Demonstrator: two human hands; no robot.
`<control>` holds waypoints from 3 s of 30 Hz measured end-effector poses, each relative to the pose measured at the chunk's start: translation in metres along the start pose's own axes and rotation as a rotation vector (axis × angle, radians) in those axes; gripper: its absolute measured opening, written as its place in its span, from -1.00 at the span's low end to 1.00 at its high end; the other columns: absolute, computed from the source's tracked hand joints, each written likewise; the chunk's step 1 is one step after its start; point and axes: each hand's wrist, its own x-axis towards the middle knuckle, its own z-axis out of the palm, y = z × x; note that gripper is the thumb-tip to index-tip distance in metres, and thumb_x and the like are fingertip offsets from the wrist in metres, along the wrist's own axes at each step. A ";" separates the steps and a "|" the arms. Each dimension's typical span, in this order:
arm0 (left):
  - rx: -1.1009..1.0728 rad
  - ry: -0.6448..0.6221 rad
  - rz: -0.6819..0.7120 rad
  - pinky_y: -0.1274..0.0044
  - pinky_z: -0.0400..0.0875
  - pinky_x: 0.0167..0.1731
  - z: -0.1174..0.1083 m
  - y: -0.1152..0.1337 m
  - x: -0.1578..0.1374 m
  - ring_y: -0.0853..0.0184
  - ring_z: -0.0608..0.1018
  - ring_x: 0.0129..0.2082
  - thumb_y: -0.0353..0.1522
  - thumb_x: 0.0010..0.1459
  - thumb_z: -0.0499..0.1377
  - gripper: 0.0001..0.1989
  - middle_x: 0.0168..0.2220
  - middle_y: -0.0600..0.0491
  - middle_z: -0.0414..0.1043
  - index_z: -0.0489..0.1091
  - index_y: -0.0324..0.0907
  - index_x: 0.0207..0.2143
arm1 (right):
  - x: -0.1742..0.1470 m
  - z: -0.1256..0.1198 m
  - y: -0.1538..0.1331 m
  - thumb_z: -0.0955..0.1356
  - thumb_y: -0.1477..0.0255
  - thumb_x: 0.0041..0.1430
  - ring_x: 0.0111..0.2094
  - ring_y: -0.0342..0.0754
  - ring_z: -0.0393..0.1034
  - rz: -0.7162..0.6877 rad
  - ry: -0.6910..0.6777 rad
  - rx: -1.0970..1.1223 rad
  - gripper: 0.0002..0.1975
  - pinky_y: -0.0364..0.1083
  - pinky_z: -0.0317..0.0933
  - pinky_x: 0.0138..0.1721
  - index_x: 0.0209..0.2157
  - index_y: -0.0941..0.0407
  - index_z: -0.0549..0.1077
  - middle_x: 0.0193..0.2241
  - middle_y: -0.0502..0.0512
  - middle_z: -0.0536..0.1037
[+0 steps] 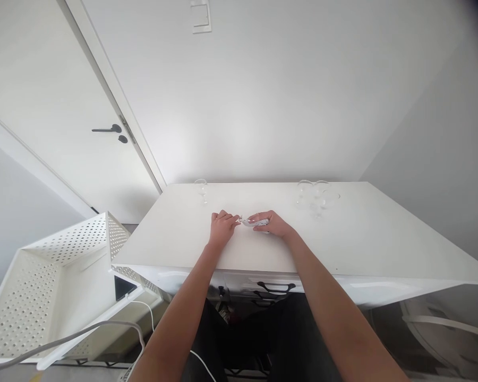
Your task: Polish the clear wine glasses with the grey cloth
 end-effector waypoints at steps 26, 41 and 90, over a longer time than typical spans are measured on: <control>-0.307 0.018 -0.114 0.51 0.37 -0.30 -0.006 0.006 -0.001 0.29 0.55 -0.23 -0.24 0.31 0.18 -0.83 -0.28 0.03 0.56 0.54 -0.05 -0.16 | 0.005 0.007 -0.005 0.61 0.18 -0.12 -0.60 -0.20 0.15 0.079 0.332 0.311 -0.57 -0.16 0.02 -0.67 -0.23 0.11 0.63 -0.48 0.04 0.52; -0.439 0.034 -0.168 0.55 0.28 -0.40 -0.013 0.008 -0.003 0.40 0.43 -0.45 -0.13 0.29 0.15 -0.76 -0.41 0.12 0.41 0.32 -0.10 -0.28 | 0.001 0.008 -0.011 0.61 0.12 -0.14 -0.63 -0.22 0.12 0.124 0.330 0.339 -0.53 -0.15 -0.06 -0.64 -0.24 0.09 0.58 -0.55 -0.05 0.45; -0.155 -0.051 -0.121 0.50 0.17 -0.42 -0.002 0.010 -0.002 0.30 0.45 -0.45 -0.25 0.40 -0.01 -0.80 -0.41 0.06 0.44 0.26 -0.10 -0.30 | 0.015 -0.003 0.000 0.39 0.05 0.10 -0.20 0.02 0.41 -0.078 0.705 0.406 -0.53 -0.04 0.31 -0.29 0.00 -0.05 0.43 -0.10 0.09 0.55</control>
